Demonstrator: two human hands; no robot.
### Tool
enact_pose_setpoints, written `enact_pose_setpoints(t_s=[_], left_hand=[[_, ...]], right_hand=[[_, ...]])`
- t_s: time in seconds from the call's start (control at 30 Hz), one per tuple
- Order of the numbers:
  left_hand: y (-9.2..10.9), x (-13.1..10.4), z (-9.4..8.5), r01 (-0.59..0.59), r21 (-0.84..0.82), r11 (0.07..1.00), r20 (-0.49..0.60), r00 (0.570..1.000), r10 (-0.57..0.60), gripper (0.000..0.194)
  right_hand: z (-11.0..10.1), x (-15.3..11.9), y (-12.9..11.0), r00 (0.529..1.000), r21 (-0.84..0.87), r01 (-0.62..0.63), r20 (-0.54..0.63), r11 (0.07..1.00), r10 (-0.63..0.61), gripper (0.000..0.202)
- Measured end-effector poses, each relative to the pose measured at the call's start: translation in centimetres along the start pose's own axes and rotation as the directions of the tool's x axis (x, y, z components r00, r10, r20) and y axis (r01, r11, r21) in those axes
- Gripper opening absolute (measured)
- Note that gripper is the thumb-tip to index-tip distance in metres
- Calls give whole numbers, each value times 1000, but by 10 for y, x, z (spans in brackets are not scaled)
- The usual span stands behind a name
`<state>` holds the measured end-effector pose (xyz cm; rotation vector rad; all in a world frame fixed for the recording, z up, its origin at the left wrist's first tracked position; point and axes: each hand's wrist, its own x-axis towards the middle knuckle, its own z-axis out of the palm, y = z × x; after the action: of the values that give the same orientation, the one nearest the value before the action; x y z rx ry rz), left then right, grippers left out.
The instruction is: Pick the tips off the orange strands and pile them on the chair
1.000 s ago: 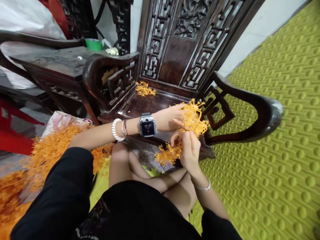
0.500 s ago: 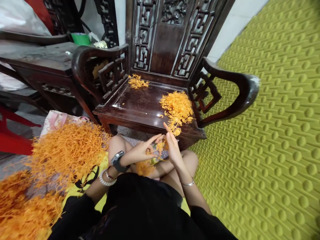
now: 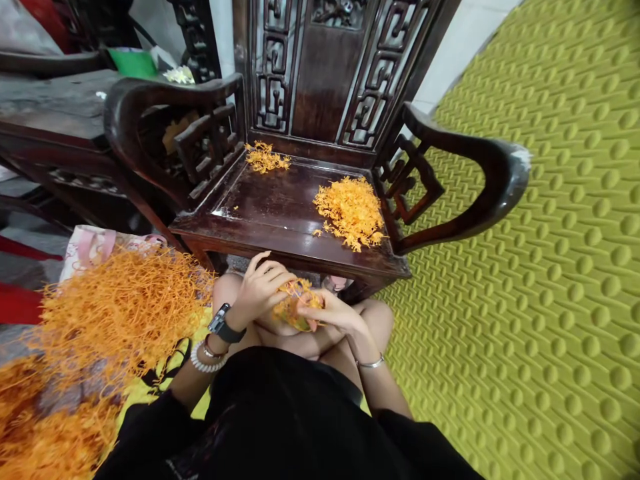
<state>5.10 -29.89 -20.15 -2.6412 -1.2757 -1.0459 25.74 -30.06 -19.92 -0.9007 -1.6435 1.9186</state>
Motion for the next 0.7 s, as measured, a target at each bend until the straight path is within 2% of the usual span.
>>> enact_pose_setpoints(t_s=[0.07, 0.13, 0.23, 0.33, 0.4, 0.47, 0.53, 0.6, 0.63, 0.67, 0.7], left_hand=[[-2, -1, 2, 45, -6, 999, -24, 999, -45, 20], [-6, -2, 2, 110, -5, 994, -72, 991, -110, 21], [-13, -5, 1, 156, -10, 988, -145, 977, -156, 16], [-22, -7, -1, 177, -10, 984, -162, 971, -176, 14], [-28, -8, -5, 215, -11, 977, -193, 958, -213, 14], [-32, -8, -9, 270, -39, 962, -217, 937, -272, 16], [-34, -7, -12, 320, -102, 942, -136, 934, -332, 19], [-32, -8, -11, 334, -155, 930, 65, 942, -328, 22], [-28, -9, -10, 332, -162, 929, 146, 939, -311, 28], [-24, -10, -8, 323, -157, 933, 181, 938, -294, 40], [-19, -11, -6, 309, -143, 940, 169, 944, -284, 57]], right_hand=[[-2, 0, 2, 999, -24, 52, -4, 998, -52, 29], [-1, 0, 5, 991, -29, 104, -80, 994, -106, 27], [0, -1, 8, 988, 37, 112, -109, 993, -107, 25], [-2, -8, 6, 998, 218, 25, -57, 976, -13, 29], [-4, -14, 2, 999, 379, -36, -10, 925, 43, 36], [-4, -20, 0, 999, 516, -42, 3, 856, 48, 45], [-2, -23, 0, 1000, 595, 15, -27, 804, 2, 56], [2, -24, 1, 997, 633, 80, -59, 770, -54, 64], [4, -23, 1, 996, 642, 90, -58, 761, -69, 66], [5, -23, 1, 996, 645, 84, -50, 760, -68, 67], [6, -22, 0, 998, 641, 70, -43, 764, -56, 65]])
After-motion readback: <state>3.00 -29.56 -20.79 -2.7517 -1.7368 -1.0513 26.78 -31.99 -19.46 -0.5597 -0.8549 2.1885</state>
